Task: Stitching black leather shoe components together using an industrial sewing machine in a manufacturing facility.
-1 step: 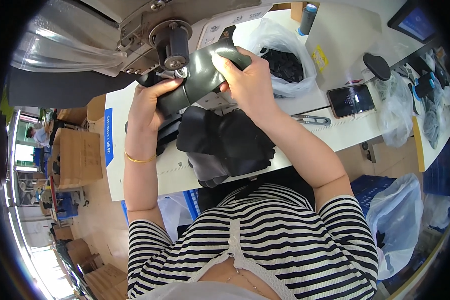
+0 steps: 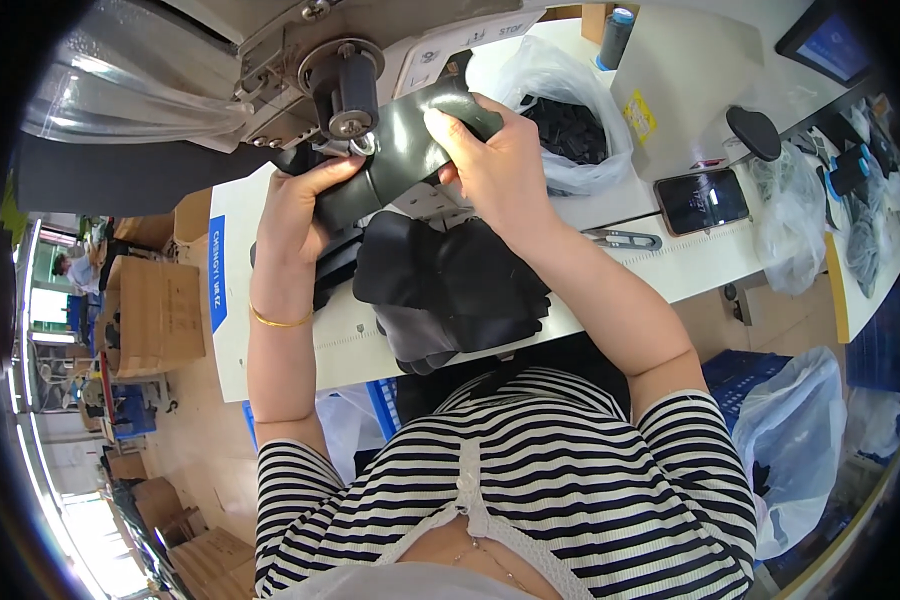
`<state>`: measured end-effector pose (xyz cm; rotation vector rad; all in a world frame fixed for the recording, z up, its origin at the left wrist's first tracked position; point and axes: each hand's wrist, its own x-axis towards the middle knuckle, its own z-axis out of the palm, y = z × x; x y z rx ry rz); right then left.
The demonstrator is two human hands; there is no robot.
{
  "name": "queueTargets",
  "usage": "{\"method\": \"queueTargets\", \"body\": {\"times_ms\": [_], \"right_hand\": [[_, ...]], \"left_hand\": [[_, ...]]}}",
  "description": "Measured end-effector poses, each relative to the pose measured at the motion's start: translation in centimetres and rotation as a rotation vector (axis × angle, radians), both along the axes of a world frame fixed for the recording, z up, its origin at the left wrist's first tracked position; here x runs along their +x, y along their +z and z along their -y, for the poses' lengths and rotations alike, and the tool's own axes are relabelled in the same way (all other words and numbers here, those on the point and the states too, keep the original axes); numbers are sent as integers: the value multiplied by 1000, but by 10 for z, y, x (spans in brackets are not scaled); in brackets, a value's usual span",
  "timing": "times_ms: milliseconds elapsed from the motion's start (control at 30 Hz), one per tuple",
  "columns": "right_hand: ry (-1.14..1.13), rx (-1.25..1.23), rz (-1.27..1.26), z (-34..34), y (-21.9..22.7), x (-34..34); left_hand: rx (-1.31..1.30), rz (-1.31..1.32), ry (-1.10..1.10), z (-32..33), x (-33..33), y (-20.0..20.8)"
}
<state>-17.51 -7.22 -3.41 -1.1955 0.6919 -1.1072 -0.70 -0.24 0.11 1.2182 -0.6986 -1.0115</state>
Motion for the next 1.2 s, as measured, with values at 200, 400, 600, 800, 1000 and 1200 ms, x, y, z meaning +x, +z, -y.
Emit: {"method": "queueTargets", "body": {"times_ms": [200, 400, 600, 800, 1000, 1200], "right_hand": [[5, -4, 9, 3, -3, 0], [14, 2, 57, 2, -5, -2], [25, 34, 94, -2, -4, -1], [8, 106, 93, -42, -26, -17], [123, -11, 47, -57, -51, -25], [137, -3, 57, -64, -55, -19]], "left_hand": [[43, -37, -5, -1, 5, -3], [-17, -208, 21, -3, 9, -6], [-87, -127, 123, -3, 1, -13], [-249, -70, 188, -46, -33, -40], [-273, -119, 157, -72, -30, -56], [-240, -166, 212, -82, -30, -57]]}}
